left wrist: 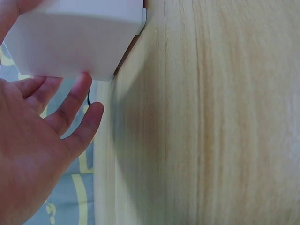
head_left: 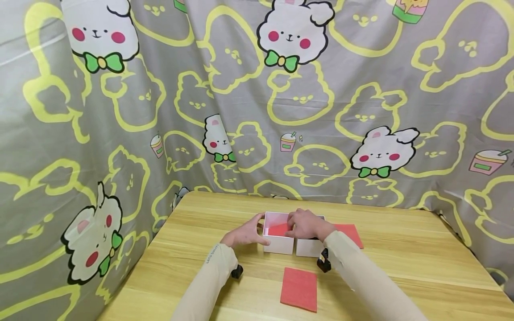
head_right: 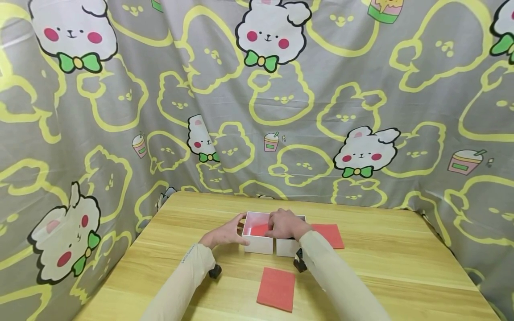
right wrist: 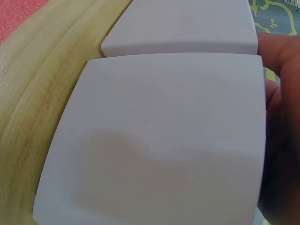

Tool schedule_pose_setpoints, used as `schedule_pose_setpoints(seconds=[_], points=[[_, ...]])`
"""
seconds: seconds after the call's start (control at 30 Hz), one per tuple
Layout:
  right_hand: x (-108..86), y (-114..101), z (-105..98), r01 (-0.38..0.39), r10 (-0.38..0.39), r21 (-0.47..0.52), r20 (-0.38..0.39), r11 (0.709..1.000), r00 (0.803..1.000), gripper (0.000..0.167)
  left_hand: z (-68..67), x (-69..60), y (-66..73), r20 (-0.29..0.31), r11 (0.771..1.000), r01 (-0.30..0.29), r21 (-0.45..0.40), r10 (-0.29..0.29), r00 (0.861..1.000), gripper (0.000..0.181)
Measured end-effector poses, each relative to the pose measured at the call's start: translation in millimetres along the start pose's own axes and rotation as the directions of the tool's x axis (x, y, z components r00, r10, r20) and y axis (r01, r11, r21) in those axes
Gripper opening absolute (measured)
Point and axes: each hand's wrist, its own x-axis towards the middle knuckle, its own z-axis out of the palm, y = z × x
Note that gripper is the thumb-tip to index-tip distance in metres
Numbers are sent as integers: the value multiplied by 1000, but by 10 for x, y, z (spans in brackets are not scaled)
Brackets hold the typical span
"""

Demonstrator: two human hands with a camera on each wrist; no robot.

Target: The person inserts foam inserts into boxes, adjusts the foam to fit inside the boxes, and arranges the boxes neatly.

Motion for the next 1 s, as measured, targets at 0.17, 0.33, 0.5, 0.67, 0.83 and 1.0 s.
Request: schedule_pose_setpoints(seconds=[0.17, 0.33, 0.5, 0.67, 0.83, 1.0], points=[[21, -1, 38, -9, 10, -41, 23, 999, 1000, 25, 3, 4, 11, 6, 1000, -4, -9, 4, 1000, 102], [32, -3, 49, -9, 10, -43, 24, 999, 1000, 24, 9, 7, 20, 11, 1000, -9, -17, 10, 1000, 102], [-7, -5, -15, 16, -16, 5, -21, 1000, 1000, 18, 3, 6, 11, 13, 1000, -8, -26, 8, 1000, 101], [-106, 30, -138, 79, -76, 39, -90, 996, 993, 15, -3, -6, 9, 13, 999, 9, -47, -8, 1000, 102], [-292, 142, -293, 79, -66, 80, -150, 994, 986, 14, 6, -18, 18, 12, 998, 3, -56, -2, 1000, 102], [-552, 303, -445, -1, 36, 200, -174, 980, 984, 22, 2, -15, 20, 13, 998, -5, -61, 6, 1000, 101]])
